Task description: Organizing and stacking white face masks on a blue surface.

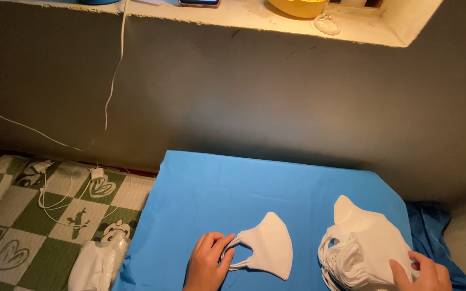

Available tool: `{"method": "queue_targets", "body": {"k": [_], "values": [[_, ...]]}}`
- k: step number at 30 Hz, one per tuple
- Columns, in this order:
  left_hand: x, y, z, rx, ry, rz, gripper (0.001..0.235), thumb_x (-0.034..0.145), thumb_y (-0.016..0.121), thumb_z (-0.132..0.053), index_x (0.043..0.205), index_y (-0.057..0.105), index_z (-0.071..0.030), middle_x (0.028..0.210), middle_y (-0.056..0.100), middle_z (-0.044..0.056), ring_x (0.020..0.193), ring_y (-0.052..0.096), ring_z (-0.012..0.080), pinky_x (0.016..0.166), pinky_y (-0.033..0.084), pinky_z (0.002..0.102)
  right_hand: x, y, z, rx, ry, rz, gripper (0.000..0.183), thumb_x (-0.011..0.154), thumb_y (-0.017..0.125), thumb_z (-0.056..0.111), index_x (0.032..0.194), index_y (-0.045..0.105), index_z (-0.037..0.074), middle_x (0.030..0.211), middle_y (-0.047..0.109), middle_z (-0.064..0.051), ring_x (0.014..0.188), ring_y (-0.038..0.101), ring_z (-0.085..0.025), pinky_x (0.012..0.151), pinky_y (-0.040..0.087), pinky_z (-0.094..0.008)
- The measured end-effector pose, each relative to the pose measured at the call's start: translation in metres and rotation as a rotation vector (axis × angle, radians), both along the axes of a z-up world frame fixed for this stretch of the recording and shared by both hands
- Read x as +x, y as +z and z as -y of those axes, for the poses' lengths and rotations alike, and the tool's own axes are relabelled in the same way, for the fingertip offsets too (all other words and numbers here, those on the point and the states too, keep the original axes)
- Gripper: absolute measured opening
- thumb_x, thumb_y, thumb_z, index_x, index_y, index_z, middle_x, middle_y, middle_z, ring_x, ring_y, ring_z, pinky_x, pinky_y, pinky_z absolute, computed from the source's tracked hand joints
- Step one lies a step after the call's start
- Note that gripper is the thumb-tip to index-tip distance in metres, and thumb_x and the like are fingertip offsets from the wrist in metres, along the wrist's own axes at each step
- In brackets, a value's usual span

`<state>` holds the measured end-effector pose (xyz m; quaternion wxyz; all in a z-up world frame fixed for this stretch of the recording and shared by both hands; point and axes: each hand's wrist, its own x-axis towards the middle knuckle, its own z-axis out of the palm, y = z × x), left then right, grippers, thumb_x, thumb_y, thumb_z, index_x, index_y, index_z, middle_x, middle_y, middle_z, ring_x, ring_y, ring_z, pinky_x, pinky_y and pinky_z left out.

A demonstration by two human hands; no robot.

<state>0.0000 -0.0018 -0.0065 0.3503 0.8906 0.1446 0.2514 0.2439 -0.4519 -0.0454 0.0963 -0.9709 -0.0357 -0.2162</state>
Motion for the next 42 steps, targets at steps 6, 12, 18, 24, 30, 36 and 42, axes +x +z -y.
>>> {"method": "queue_targets", "body": {"k": [6,12,18,24,30,36,42], "values": [[0.0,0.0,0.0,0.009,-0.006,0.027,0.034,0.092,0.068,-0.019,0.125,0.072,-0.014,0.102,0.064,0.002,0.087,0.061,0.022,0.076,0.052,0.038,-0.018,0.026,-0.023,0.199,0.123,0.125,0.017,0.097,0.075,0.014,0.108,0.08,0.002,0.098,0.074,-0.013,0.087,0.065,-0.027,0.086,0.053,-0.037],[-0.001,0.005,-0.005,-0.107,-0.002,0.042,0.038,0.095,0.067,-0.03,0.128,0.072,-0.013,0.11,0.065,0.003,0.101,0.066,0.02,0.089,0.051,0.034,-0.053,0.104,-0.045,0.393,0.014,-0.087,0.018,0.103,0.077,0.005,0.116,0.081,-0.007,0.11,0.076,-0.021,0.094,0.068,-0.031,0.085,0.055,-0.039],[-0.005,0.066,0.013,-0.252,-0.139,0.172,0.056,0.091,0.073,-0.038,0.138,0.065,-0.008,0.14,0.06,0.01,0.131,0.057,0.0241,0.109,0.047,0.042,0.087,-0.072,0.133,0.113,0.823,-0.598,0.055,0.083,0.075,0.034,0.137,0.073,0.032,0.142,0.074,0.005,0.13,0.072,-0.01,0.116,0.048,-0.03],[-0.008,0.13,0.037,-0.5,-0.488,-0.18,0.084,0.08,0.081,-0.041,0.152,0.045,-0.017,0.156,0.048,0.003,0.147,0.044,0.0197,0.117,0.033,0.04,-0.046,0.108,-0.108,0.342,1.136,-1.026,0.034,0.097,0.054,0.03,0.108,0.083,0.018,0.086,0.077,0.001,0.075,0.066,-0.011,0.07,0.057,-0.032],[-0.009,0.109,0.029,-0.967,-0.219,0.047,0.007,0.091,0.072,-0.006,0.087,0.076,-0.002,0.071,0.071,0.009,0.063,0.069,0.0148,0.061,0.061,0.029,-0.147,0.165,-0.192,1.349,0.174,-0.643,0.034,0.085,0.074,-0.01,0.118,0.08,-0.007,0.075,0.075,-0.026,0.054,0.053,-0.027,0.047,0.041,-0.035],[0.004,0.104,0.018,-0.593,0.037,-0.009,0.016,0.09,0.071,-0.018,0.093,0.084,-0.01,0.081,0.07,0.0,0.064,0.064,0.0089,0.064,0.053,0.024,-0.129,0.132,-0.207,0.948,0.393,-0.628,0.05,0.091,0.068,0.016,0.141,0.068,0.013,0.078,0.065,-0.005,0.074,0.058,-0.015,0.074,0.048,-0.029],[0.01,0.076,0.018,-0.411,0.078,-0.118,0.024,0.092,0.064,-0.017,0.109,0.081,-0.014,0.093,0.067,-0.002,0.072,0.06,0.0119,0.071,0.049,0.028,-0.115,0.099,-0.212,0.738,0.472,-0.641,0.042,0.094,0.065,0.023,0.135,0.073,0.024,0.076,0.063,0.003,0.067,0.051,-0.013,0.069,0.045,-0.026]]}}
